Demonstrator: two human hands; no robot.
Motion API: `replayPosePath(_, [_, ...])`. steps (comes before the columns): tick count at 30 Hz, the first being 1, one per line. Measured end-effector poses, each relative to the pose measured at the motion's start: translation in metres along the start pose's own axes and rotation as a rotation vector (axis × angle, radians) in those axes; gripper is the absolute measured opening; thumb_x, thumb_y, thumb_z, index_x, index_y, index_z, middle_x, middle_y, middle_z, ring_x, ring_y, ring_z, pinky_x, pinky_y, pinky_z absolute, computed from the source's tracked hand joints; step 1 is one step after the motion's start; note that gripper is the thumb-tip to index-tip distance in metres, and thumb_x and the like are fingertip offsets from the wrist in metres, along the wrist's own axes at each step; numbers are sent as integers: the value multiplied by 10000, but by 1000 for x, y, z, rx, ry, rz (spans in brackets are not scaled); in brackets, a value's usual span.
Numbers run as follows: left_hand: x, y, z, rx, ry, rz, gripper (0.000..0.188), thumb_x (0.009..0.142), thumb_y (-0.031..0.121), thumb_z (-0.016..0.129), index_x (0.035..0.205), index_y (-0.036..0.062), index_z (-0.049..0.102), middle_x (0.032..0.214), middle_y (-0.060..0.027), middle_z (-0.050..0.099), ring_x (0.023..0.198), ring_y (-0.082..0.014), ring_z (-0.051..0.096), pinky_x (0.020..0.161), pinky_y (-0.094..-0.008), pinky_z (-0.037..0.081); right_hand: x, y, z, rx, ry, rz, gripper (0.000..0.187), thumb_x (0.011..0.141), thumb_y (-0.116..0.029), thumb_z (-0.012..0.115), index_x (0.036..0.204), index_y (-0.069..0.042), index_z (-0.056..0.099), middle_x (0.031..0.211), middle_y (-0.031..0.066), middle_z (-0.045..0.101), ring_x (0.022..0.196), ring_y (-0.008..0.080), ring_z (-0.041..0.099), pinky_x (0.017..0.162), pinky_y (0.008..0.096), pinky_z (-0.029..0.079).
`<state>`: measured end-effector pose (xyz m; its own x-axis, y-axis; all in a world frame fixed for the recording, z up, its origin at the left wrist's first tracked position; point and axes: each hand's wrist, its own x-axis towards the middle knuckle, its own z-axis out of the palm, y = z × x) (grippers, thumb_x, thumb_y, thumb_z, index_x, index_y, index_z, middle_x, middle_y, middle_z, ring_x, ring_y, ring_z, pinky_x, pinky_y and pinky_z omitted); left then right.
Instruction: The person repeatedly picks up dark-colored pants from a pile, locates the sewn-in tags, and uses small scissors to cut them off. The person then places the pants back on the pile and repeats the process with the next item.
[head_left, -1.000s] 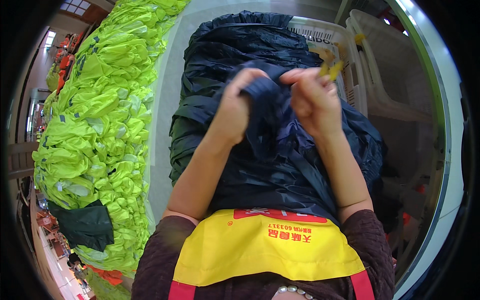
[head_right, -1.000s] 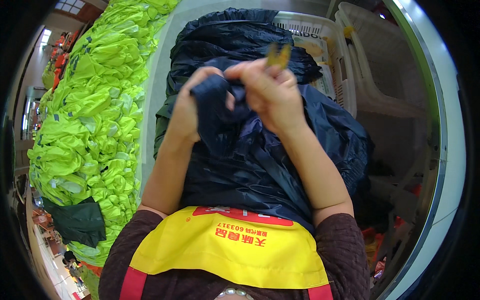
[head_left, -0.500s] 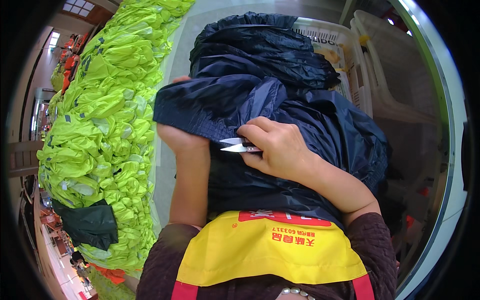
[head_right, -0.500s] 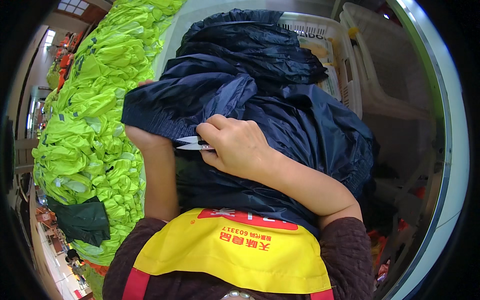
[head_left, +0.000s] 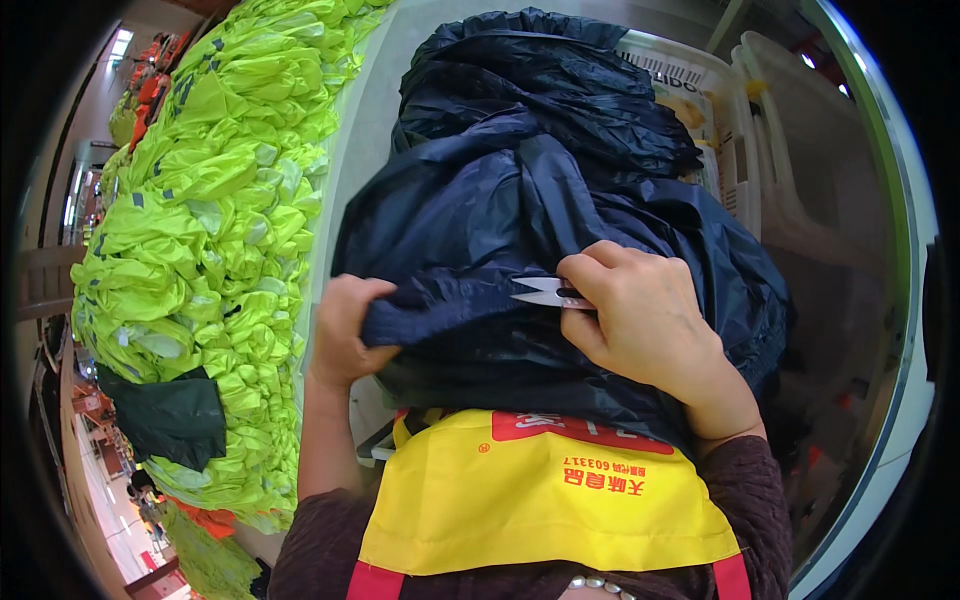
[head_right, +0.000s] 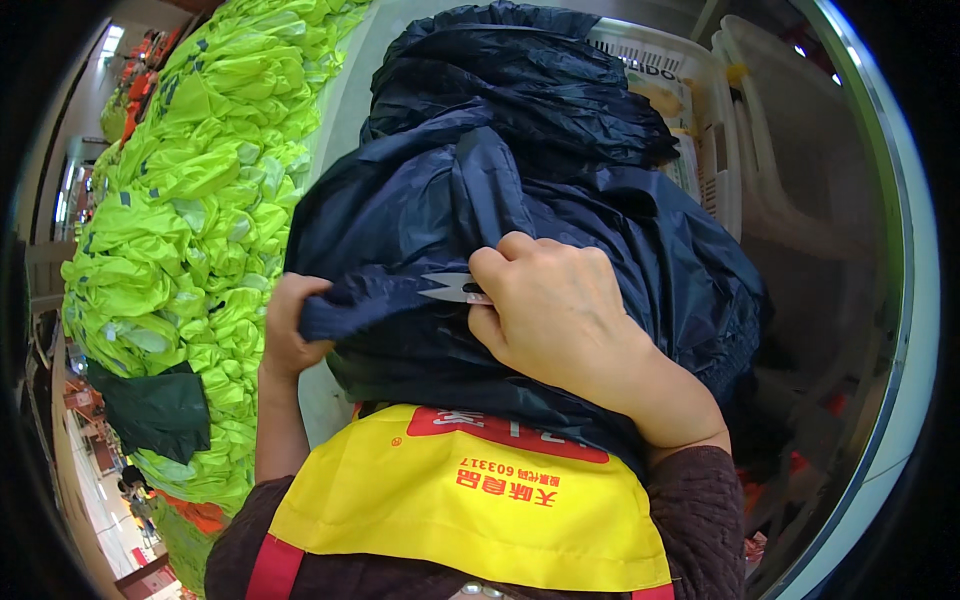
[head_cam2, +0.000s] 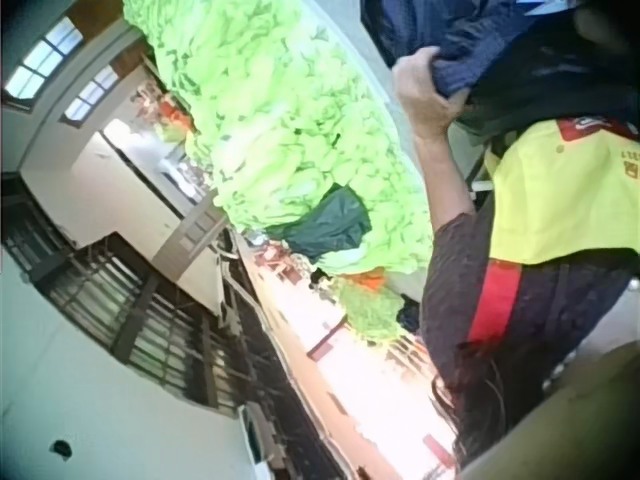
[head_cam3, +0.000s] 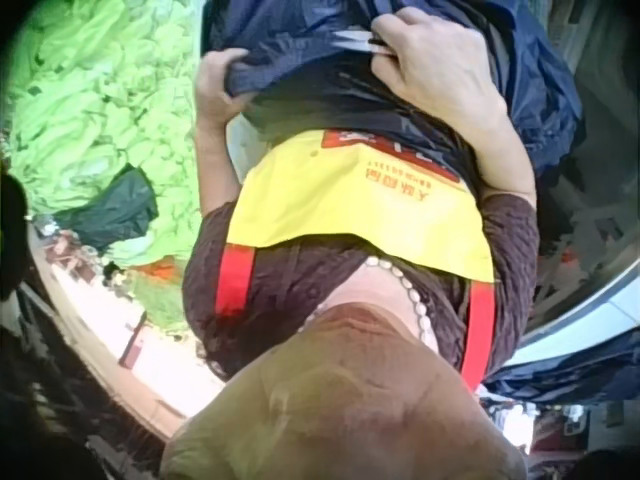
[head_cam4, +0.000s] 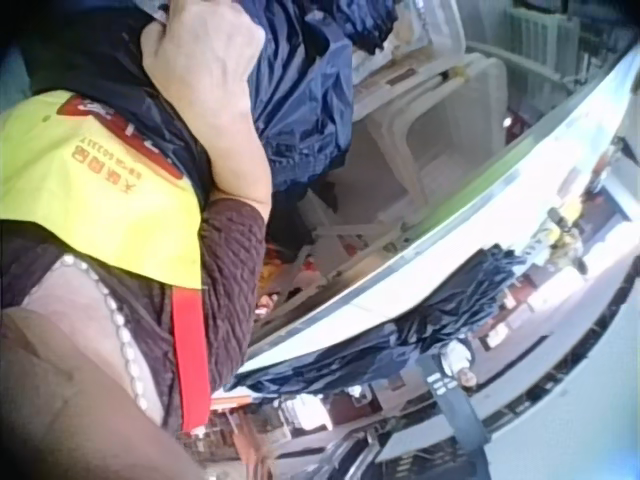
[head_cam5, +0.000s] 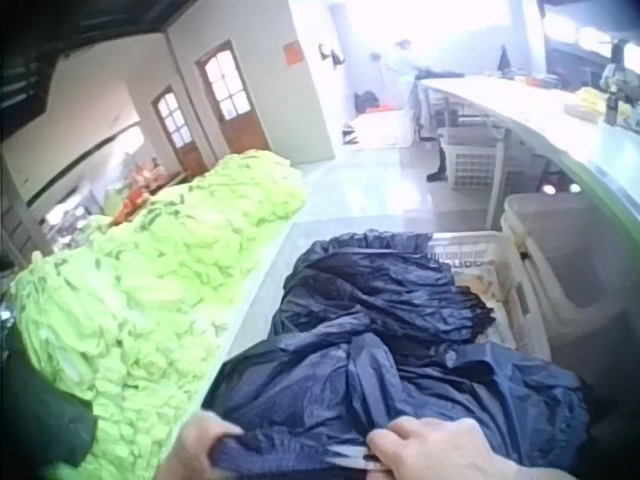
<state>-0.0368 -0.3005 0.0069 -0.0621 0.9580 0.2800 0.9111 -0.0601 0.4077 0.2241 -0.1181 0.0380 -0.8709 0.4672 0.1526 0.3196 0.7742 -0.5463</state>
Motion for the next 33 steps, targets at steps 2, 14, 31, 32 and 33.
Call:
replayPosePath(2, [2,16,2,-103,-284,-119,476,560,185,739,992,63,581,903,-112,599,865,-310,566,769,-373,451,-1,-3,-10,30,-58,-22,144,725,-168,616,783,-37,598,766,110,589,657,273,612,561,359,483])
replayPosePath(14, [38,29,-37,-138,-549,-100,526,578,132,679,1091,47,597,952,-140,630,900,-327,572,827,-377,434,-9,-18,-13,87,-218,-266,155,742,-175,615,788,-32,576,756,88,551,681,228,606,546,318,489])
replayPosePath(31, [202,61,16,-680,-703,-61,520,767,428,695,1046,-6,622,999,-118,636,959,-225,605,866,-330,451,3,-25,37,468,-584,-258,316,775,-251,610,871,49,638,845,179,617,746,305,636,689,366,521])
replayPosePath(32, [191,49,49,-445,-628,29,492,779,394,689,1067,2,615,1004,-120,631,946,-218,603,855,-317,454,3,-26,35,468,-595,-261,316,776,-252,609,870,48,637,845,177,617,748,306,636,690,368,521])
replayPosePath(33, [178,33,82,-217,-554,120,466,790,360,682,1088,9,608,1010,-122,626,933,-211,602,844,-304,456,3,-25,37,474,-566,-273,319,776,-264,623,859,45,631,823,167,604,720,297,628,654,357,516])
